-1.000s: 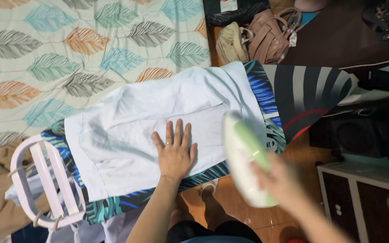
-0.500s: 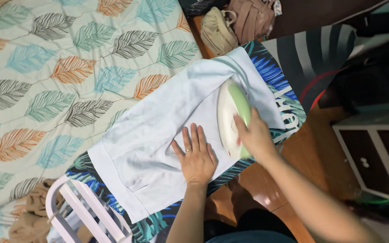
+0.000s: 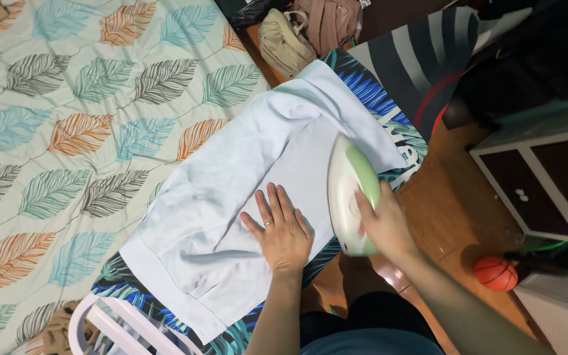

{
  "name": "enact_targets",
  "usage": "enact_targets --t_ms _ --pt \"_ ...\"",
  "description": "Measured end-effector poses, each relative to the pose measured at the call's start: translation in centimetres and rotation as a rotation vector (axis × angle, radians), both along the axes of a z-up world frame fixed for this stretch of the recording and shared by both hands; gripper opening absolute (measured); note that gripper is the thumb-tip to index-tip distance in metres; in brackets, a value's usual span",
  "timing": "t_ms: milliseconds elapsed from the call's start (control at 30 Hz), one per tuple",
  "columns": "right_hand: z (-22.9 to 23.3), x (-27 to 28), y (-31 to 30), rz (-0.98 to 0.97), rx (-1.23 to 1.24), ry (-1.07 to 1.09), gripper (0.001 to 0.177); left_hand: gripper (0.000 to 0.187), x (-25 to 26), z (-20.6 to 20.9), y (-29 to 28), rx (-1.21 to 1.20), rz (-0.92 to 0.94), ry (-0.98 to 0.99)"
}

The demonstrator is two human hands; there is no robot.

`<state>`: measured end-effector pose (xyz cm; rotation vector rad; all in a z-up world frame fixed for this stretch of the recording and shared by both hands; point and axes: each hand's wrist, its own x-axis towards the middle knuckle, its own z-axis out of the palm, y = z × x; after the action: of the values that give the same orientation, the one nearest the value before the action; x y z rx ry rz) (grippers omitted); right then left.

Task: The person irons white shirts using a steam iron on an ironing board, then places the shirts on hangers and buttons the collars.

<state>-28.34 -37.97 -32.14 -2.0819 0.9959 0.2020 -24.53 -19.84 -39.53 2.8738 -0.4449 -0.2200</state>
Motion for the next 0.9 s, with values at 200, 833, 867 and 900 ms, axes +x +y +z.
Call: enact_targets --t_ms 200,833,867,900 --pt "0.5 1.7 -0.3 -0.019 0.029 -0.165 0.038 0.065 -0.5 -0.3 -0.2 0.022 -0.017 0.009" --pt "0.0 5.0 -1.5 -0.008 0.170 -0.044 0.041 0.065 -0.5 -0.5 -0.2 0.046 -0.015 0.012" --pt "0.5 3.0 -0.4 0.017 0.151 -0.053 0.042 0.065 -0.3 -0.4 -0.1 0.050 -0.017 0.009" --pt "1.2 0.9 0.8 -0.023 0.200 -0.005 0.044 0.065 -0.4 -0.3 -0.2 0.040 -0.017 0.012"
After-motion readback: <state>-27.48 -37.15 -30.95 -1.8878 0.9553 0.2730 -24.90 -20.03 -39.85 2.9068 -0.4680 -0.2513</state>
